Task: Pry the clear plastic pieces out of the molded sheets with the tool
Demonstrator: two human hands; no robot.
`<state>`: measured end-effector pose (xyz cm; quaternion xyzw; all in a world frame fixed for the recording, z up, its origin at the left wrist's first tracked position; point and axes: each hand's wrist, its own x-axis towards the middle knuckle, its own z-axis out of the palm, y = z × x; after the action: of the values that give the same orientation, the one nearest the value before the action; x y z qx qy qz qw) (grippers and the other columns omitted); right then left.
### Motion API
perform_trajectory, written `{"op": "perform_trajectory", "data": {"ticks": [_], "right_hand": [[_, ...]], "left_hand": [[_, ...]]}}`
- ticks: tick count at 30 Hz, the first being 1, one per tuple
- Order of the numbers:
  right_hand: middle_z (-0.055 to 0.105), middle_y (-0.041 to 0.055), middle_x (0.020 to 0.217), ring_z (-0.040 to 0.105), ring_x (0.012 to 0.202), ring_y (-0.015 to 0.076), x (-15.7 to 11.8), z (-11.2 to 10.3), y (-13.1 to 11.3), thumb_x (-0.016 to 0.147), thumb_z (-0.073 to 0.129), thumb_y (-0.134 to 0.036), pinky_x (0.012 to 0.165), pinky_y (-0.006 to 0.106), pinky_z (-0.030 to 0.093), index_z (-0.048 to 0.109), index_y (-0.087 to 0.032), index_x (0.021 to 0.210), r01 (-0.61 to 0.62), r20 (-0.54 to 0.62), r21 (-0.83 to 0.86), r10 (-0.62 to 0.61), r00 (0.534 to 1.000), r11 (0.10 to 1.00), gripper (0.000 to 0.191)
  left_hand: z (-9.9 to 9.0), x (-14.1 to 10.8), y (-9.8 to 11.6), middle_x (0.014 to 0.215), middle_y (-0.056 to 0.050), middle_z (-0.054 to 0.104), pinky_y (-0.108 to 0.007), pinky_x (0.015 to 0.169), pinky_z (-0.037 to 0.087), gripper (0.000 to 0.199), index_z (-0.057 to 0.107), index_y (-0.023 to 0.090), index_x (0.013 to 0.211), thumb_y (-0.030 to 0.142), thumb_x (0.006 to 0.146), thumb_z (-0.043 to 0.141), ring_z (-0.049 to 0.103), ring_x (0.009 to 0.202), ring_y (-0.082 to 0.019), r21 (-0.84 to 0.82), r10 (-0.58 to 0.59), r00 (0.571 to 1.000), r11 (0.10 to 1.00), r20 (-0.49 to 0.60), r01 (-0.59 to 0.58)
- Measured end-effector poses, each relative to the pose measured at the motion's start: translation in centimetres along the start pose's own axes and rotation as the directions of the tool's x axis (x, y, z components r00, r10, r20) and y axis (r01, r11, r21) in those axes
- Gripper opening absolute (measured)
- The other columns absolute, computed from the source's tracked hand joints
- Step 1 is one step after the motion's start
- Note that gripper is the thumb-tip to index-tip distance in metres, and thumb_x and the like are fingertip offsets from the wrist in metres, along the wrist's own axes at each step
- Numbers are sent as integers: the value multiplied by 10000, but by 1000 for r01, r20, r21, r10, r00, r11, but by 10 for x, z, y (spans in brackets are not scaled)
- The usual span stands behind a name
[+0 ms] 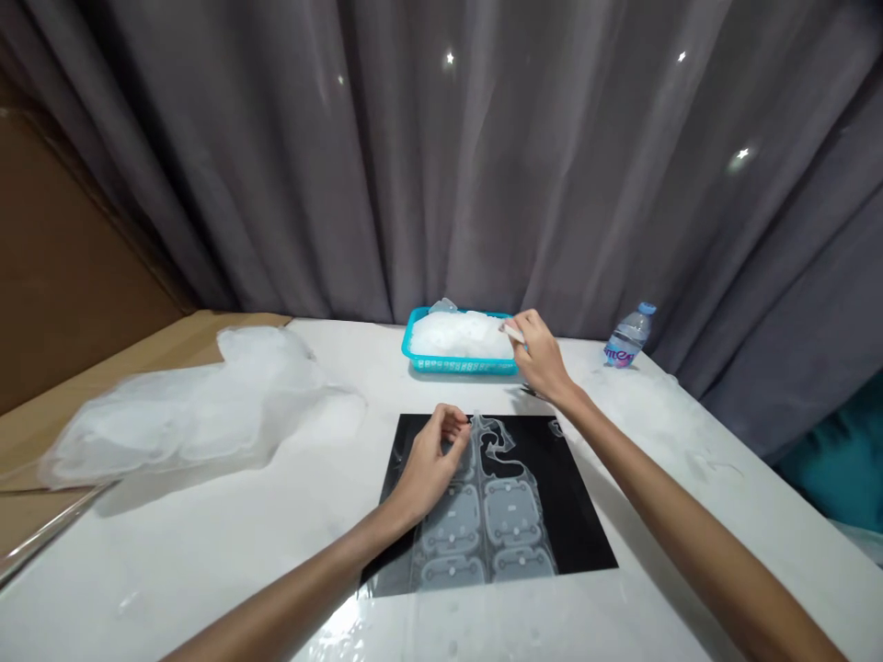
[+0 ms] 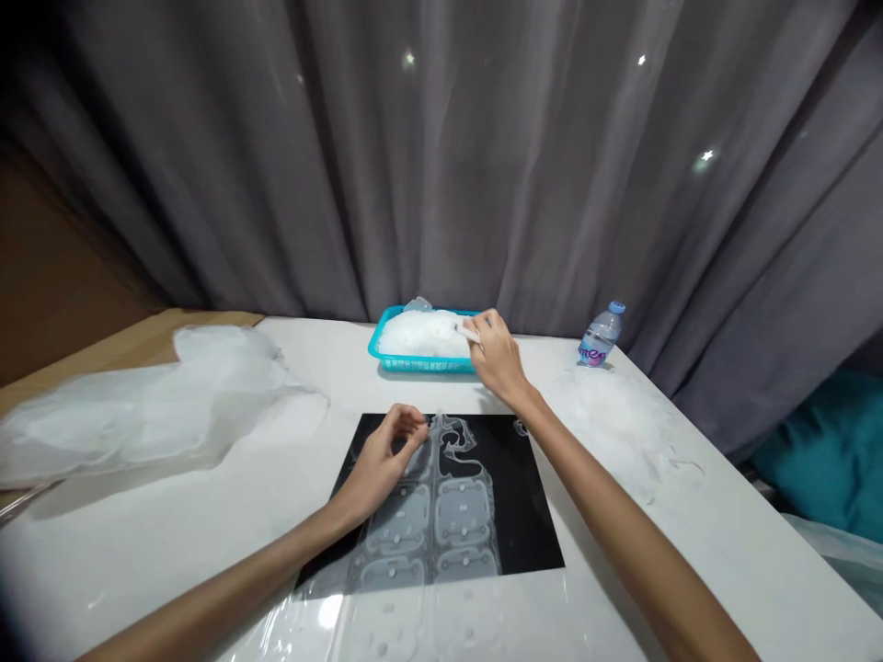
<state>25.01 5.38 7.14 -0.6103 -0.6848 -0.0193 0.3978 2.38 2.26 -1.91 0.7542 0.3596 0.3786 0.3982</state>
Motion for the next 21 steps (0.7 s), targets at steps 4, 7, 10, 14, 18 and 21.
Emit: {"op": "perform_trajectory", "data": {"ticks": [4,7,10,14,18,21], "right_hand": [[669,81,992,643,957,229,-76,-5,-9,1131,206,-432,896,387,526,651,-217,1070,80,60,261,-99,993,962,497],[678,34,854,634,655,173,-118,-2,-11,1110,195,-581,654,326,537,639,-236,1213,-94,329,590,-132,935,802,571],[709,29,781,695,666,175,-137,3,-16,1106,263,-589,699,326,559,707,-222,1146,-202,414,633,-106,904,747,578],[749,39,803,731,768,196,-137,7,-28,1092,472,-465,759,331,564,740,-217,947,-206,424,563,-66,903,801,394],[746,43,918,708,839,199,-138,13,-30,999,675,-346,764,325,555,725,-224,938,-115,412,503,-121,903,856,145],[735,43,969,702,877,186,-143,17,-27,996,669,-276,770,304,554,709,-224,962,-91,430,536,-178,885,840,74]], "left_hand": [[-38,-15,0,1066,-36,710,-395,950,474,232,664,232,1032,444,947,703,629,997,-237,81,24,979,996,202,-42],[-66,-27,-4,1333,-64,680,-409,1021,478,447,637,303,1321,514,938,726,619,1208,-280,160,30,903,981,429,-109],[-75,-32,-3,1480,-53,626,-441,1130,415,526,581,359,1445,556,967,676,561,1357,-303,238,88,866,943,492,-231],[-66,-28,-1,1467,-62,656,-449,1155,374,537,600,318,1444,586,980,637,589,1361,-299,329,198,835,853,514,-405],[-59,-25,-5,1416,-47,699,-452,1151,378,521,652,305,1391,604,965,647,621,1329,-293,351,264,818,805,511,-478],[-58,-25,-8,1484,-35,649,-444,1140,397,494,674,326,1371,604,963,650,615,1340,-291,356,224,835,827,503,-436]]}}
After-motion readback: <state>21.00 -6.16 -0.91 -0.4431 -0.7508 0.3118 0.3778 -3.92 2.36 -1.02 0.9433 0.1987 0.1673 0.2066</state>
